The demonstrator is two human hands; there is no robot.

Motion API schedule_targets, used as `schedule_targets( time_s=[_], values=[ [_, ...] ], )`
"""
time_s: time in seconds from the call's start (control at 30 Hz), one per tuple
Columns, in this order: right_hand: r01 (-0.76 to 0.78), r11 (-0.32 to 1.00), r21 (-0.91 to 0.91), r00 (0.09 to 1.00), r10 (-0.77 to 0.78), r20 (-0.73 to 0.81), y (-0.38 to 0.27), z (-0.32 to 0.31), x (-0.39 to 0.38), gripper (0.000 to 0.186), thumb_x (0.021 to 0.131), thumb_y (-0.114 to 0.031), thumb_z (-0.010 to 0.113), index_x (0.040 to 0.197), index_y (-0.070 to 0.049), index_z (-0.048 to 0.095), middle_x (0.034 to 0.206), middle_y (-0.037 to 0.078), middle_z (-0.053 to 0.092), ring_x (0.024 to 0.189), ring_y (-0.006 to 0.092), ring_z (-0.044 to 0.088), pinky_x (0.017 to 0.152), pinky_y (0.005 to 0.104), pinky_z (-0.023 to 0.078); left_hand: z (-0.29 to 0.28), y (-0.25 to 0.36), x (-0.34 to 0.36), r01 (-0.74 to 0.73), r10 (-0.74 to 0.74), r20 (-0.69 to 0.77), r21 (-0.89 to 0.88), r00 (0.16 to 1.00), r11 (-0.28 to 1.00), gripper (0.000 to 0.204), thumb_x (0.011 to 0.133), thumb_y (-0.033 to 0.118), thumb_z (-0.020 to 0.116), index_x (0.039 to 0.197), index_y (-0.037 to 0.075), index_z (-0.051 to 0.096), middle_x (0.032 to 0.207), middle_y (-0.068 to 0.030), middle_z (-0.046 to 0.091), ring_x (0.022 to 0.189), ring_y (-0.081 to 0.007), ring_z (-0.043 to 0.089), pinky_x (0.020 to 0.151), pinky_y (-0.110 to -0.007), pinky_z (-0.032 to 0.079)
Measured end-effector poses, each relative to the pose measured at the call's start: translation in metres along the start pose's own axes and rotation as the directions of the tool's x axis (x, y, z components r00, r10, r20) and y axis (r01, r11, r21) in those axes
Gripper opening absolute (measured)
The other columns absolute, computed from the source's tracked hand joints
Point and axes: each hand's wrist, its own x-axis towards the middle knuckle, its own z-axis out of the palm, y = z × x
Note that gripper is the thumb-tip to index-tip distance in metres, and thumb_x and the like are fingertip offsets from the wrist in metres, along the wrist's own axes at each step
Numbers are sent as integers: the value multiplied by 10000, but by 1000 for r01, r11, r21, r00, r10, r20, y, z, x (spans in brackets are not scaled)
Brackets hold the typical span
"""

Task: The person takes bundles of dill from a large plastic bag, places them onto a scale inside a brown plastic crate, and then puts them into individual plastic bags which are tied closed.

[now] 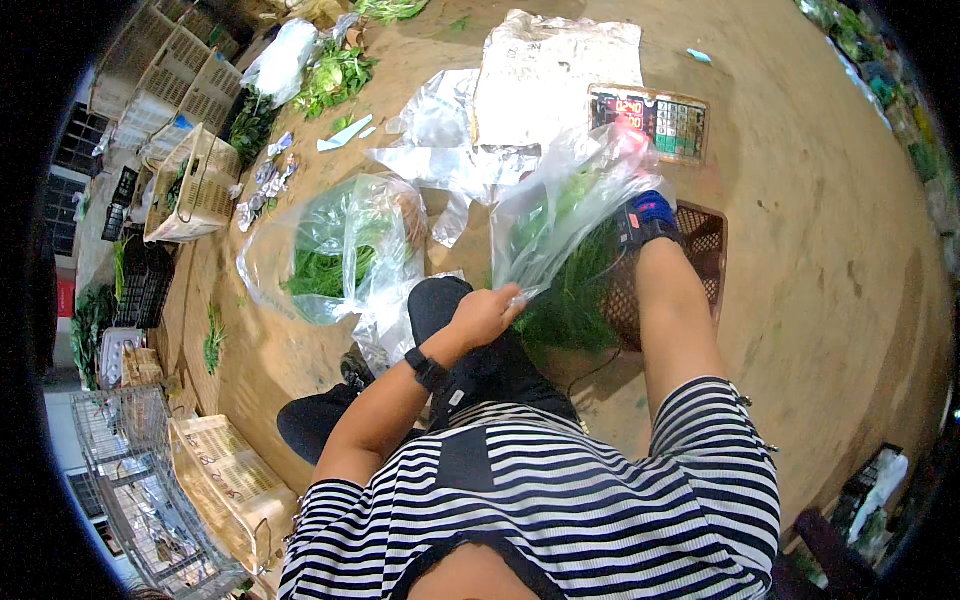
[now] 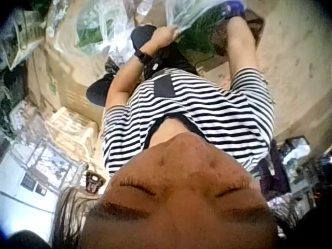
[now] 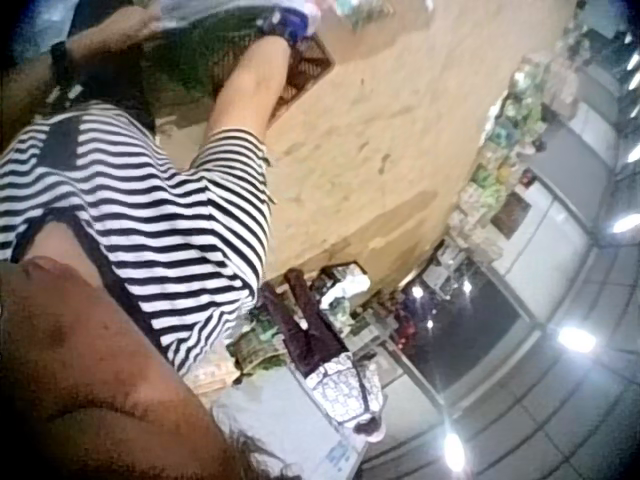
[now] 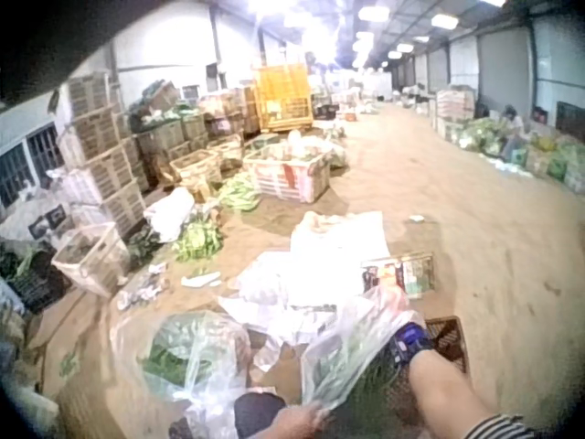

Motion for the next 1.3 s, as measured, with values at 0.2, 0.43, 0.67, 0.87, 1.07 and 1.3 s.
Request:
schedule_targets(
  time_s=[0.2, 0.43, 0.67, 0.87, 1.07, 1.3],
  values=[
    [-79, 993, 86, 995, 84, -54, 59, -6, -20, 826, 745, -624, 413, 1290, -14, 298, 1266, 197, 361, 1136, 286, 395, 937, 409, 326, 39, -32, 8, -131, 131, -7, -158, 991, 979, 233, 883, 270, 436, 939, 73, 548, 767, -181, 586, 719, -366, 565, 610, -427, 430],
    [-402, 914, 60, 913, 405, -57, 171, 3, -96, 906, 740, -689, 387, 1332, -14, 259, 1316, 213, 326, 1180, 302, 372, 959, 423, 307, 29, -60, 0, -70, -4, -228, -318, 974, 946, 271, 925, 257, 399, 884, 38, 553, 621, -95, 507, 553, -194, 506, 560, -306, 421],
    [-555, 831, -41, 829, 556, 59, 229, -9, -67, 857, 772, -674, 385, 1337, -37, 292, 1317, 203, 353, 1162, 309, 402, 940, 413, 331, 16, -72, 6, -6, -117, -254, -438, 960, 899, 293, 932, 302, 385, 861, 52, 521, 568, -27, 441, 507, -131, 430, 504, -279, 371],
    [-556, 831, -28, 831, 554, -45, 209, -4, -72, 733, 806, -596, 421, 1283, -41, 387, 1236, 208, 449, 1088, 296, 475, 895, 386, 377, 14, -48, 4, -99, 93, -117, -47, 989, 994, 196, 861, 227, 450, 881, 60, 550, 689, -206, 529, 695, -401, 505, 593, -445, 386],
    [-475, 880, -5, 880, 475, -2, 179, -13, -100, 684, 811, -563, 436, 1251, -40, 421, 1200, 207, 475, 1057, 294, 495, 878, 380, 388, 6, -6, -21, -470, 479, -160, 90, 863, 878, 114, 767, 168, 545, 868, 114, 550, 637, -53, 500, 585, -253, 533, 543, -388, 401],
    [-344, 935, -89, 931, 352, 94, 124, 6, -92, 628, 818, -525, 454, 1215, -39, 459, 1157, 206, 505, 1021, 292, 517, 858, 373, 402, -43, 4, -80, -334, 309, -260, -57, 915, 941, 61, 770, 129, 558, 813, 87, 553, 627, -98, 482, 546, -291, 510, 499, -381, 413]
  ],
)
